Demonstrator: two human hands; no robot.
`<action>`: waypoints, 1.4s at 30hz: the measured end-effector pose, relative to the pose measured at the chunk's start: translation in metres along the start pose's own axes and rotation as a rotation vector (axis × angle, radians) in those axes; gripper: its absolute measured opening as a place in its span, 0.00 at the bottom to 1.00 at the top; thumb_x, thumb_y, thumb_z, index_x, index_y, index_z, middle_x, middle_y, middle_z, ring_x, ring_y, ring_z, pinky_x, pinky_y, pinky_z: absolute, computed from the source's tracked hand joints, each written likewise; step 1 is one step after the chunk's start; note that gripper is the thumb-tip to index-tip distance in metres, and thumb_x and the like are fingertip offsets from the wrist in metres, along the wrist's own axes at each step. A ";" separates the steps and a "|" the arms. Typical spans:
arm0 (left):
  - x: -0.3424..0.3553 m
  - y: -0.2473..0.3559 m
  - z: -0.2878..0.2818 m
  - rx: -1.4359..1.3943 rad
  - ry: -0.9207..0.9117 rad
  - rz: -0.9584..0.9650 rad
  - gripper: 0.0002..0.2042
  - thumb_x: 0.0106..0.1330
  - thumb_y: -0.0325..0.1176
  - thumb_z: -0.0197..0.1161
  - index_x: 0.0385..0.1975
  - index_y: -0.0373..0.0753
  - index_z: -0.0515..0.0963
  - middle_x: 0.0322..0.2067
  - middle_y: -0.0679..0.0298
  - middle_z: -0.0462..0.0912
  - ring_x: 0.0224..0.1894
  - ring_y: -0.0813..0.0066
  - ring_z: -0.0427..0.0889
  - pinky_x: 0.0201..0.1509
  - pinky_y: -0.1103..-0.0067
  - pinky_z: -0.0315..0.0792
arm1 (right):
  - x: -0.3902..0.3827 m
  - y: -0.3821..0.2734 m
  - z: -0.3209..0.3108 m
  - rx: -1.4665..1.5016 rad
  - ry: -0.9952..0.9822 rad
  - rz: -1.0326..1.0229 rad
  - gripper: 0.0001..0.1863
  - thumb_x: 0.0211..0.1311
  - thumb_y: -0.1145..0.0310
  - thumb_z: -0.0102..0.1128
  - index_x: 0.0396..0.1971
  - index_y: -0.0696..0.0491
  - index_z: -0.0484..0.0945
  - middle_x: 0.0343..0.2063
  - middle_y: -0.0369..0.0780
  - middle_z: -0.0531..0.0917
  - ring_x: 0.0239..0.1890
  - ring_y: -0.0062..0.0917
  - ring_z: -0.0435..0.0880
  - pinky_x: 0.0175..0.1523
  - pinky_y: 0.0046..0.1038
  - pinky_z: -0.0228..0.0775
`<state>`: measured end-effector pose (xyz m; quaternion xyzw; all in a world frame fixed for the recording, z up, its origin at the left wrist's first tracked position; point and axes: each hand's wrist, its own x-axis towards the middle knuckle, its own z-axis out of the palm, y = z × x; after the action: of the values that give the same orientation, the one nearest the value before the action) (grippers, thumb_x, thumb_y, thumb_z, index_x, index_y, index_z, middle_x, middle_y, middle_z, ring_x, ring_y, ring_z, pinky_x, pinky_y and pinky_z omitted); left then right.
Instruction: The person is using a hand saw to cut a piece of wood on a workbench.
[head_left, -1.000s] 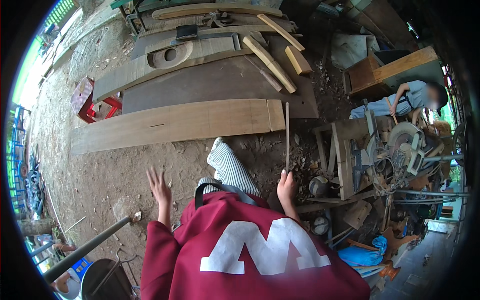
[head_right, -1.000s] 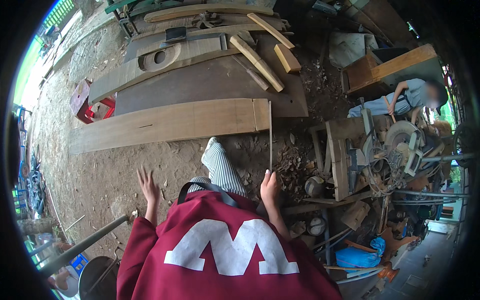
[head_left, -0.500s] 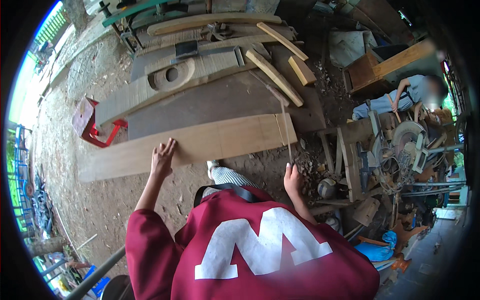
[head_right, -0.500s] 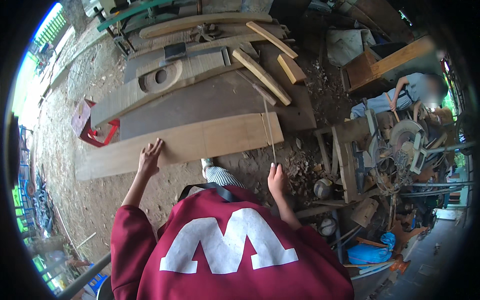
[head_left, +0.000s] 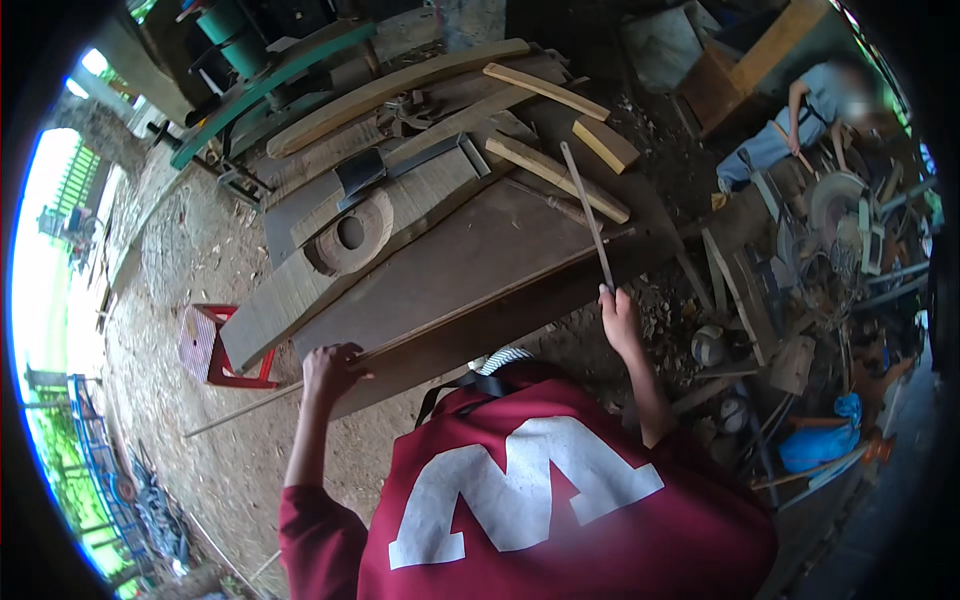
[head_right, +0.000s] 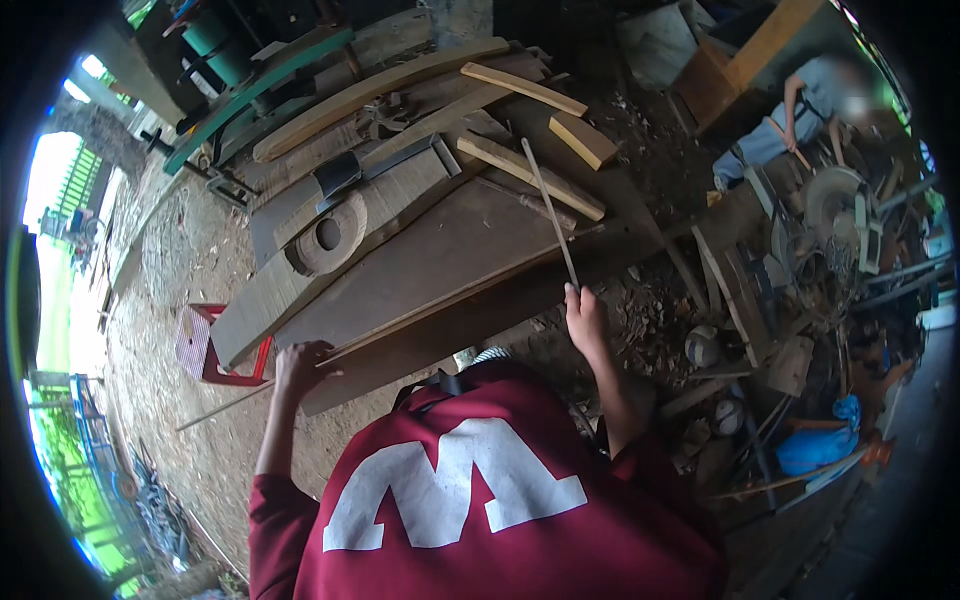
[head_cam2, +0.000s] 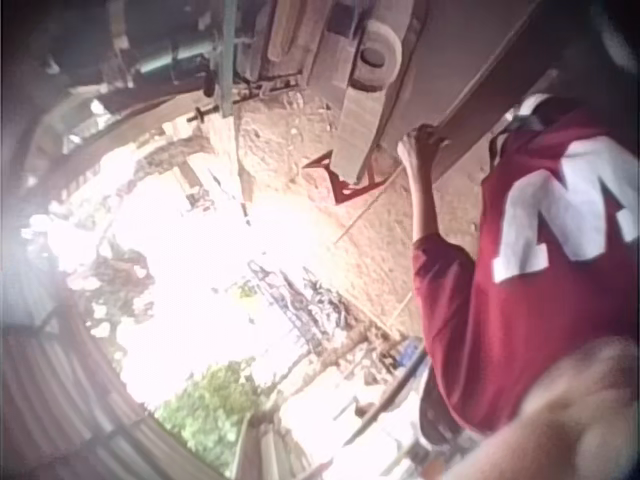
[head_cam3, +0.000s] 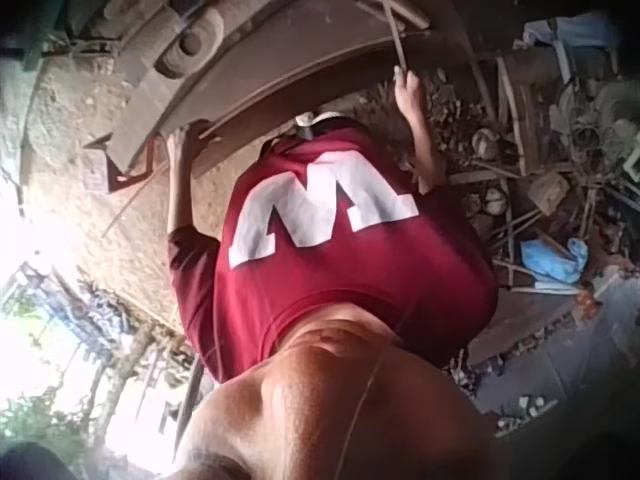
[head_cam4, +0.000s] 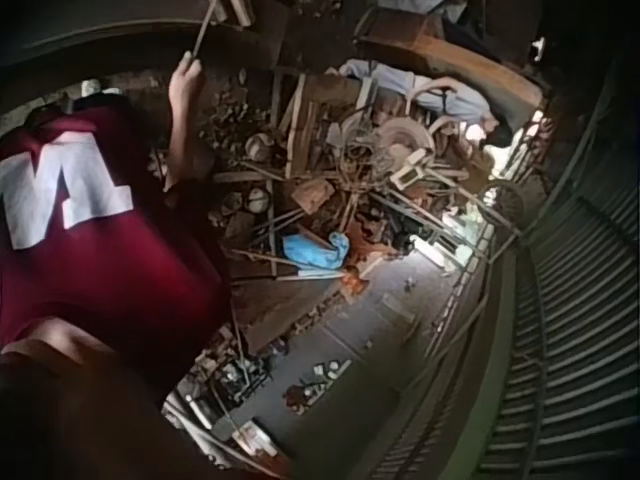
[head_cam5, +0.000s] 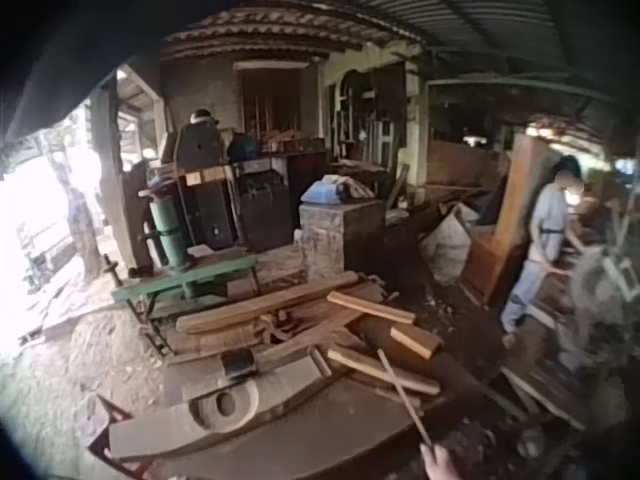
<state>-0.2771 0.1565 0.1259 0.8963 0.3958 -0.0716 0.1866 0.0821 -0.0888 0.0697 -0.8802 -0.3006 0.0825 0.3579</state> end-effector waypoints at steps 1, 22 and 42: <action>0.001 0.002 0.003 0.074 0.170 0.086 0.17 0.31 0.49 0.65 0.18 0.44 0.76 0.17 0.66 0.76 0.24 0.69 0.76 0.25 0.75 0.68 | 0.005 -0.002 -0.001 0.025 -0.002 -0.007 0.17 0.55 0.58 0.44 0.18 0.57 0.68 0.09 0.38 0.68 0.14 0.22 0.68 0.20 0.26 0.56; 0.038 -0.018 0.003 0.141 0.282 0.015 0.22 0.28 0.53 0.66 0.03 0.40 0.68 0.09 0.61 0.69 0.14 0.63 0.71 0.19 0.73 0.64 | 0.042 -0.028 0.008 0.061 -0.025 0.055 0.18 0.55 0.58 0.45 0.19 0.59 0.69 0.13 0.44 0.72 0.18 0.35 0.73 0.23 0.32 0.60; 0.026 -0.004 0.007 0.150 0.321 0.024 0.18 0.28 0.44 0.67 0.05 0.41 0.66 0.11 0.64 0.68 0.17 0.65 0.70 0.23 0.73 0.63 | 0.027 -0.015 0.006 0.043 -0.001 0.045 0.16 0.55 0.61 0.45 0.20 0.60 0.69 0.14 0.48 0.73 0.19 0.41 0.73 0.21 0.34 0.60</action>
<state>-0.2625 0.1742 0.1114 0.9123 0.4033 0.0455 0.0542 0.0946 -0.0617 0.0774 -0.8788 -0.2789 0.0977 0.3747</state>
